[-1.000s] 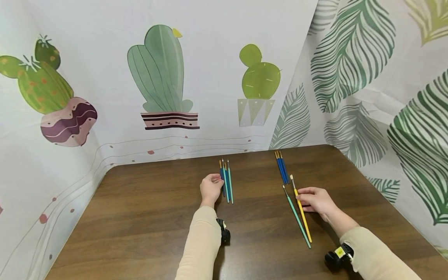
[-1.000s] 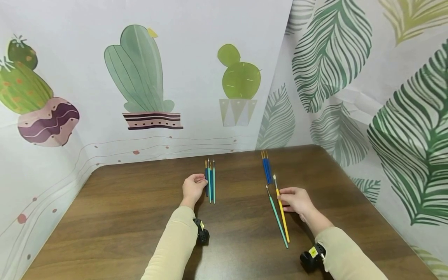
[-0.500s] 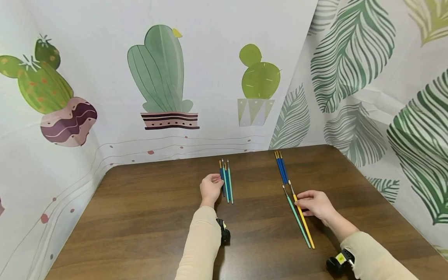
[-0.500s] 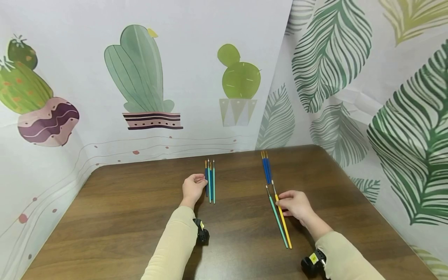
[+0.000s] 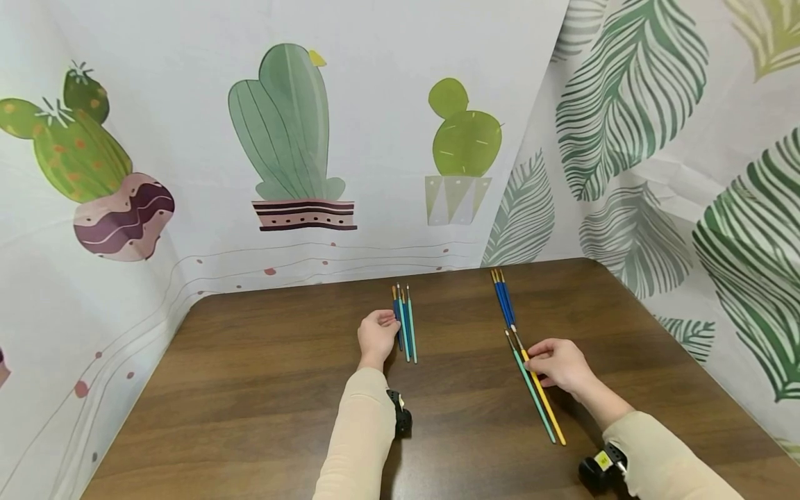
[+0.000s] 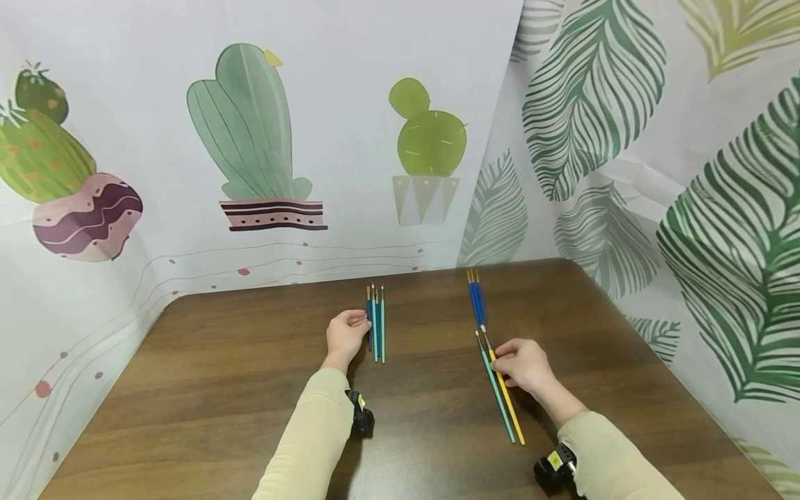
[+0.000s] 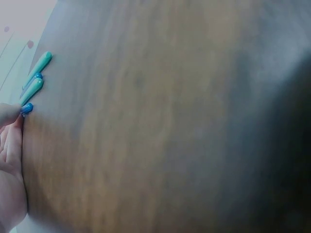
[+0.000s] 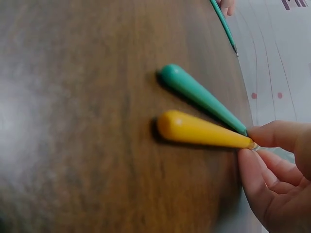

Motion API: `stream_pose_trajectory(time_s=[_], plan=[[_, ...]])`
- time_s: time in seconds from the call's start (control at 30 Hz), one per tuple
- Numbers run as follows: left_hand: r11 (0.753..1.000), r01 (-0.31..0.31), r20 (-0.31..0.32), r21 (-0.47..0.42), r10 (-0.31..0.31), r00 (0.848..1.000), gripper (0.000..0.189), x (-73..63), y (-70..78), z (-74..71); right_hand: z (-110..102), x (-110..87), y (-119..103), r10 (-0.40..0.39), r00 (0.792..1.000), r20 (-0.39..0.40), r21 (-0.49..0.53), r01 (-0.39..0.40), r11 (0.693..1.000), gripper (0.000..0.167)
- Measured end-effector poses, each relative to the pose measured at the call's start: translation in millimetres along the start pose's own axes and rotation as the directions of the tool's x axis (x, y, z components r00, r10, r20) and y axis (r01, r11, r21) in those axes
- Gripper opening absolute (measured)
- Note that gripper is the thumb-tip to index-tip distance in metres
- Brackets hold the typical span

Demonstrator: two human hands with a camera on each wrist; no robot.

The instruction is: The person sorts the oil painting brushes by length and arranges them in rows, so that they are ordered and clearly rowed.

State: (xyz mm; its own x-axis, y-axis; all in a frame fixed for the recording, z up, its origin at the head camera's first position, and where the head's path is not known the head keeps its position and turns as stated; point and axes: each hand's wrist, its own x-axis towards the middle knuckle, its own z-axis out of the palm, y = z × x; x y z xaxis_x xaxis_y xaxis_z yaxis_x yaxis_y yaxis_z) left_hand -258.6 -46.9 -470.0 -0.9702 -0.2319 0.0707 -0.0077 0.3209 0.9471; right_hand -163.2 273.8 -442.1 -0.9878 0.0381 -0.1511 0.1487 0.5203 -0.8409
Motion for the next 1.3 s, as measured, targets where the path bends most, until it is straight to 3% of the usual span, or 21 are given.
stream_pose_trajectory(time_s=[0.77,1.03,1.3], plan=[[1.000,-0.001,-0.004,0.001,0.001,1.000,0.021,-0.7,1.3,0.4,-4.6,3.0,-3.6,-0.002,1.000,0.007,-0.002,0.002,1.000,0.034],[1.000,0.008,-0.007,-0.012,-0.008,1.000,0.021,0.4,0.7,0.5,-7.2,12.9,-11.8,-0.031,0.999,-0.027,0.007,0.031,1.000,0.035],[1.000,0.013,-0.004,-0.016,-0.013,1.000,0.022,-1.5,1.9,-0.1,-0.1,29.3,-28.5,-0.047,0.998,-0.036,0.085,0.050,0.995,0.037]])
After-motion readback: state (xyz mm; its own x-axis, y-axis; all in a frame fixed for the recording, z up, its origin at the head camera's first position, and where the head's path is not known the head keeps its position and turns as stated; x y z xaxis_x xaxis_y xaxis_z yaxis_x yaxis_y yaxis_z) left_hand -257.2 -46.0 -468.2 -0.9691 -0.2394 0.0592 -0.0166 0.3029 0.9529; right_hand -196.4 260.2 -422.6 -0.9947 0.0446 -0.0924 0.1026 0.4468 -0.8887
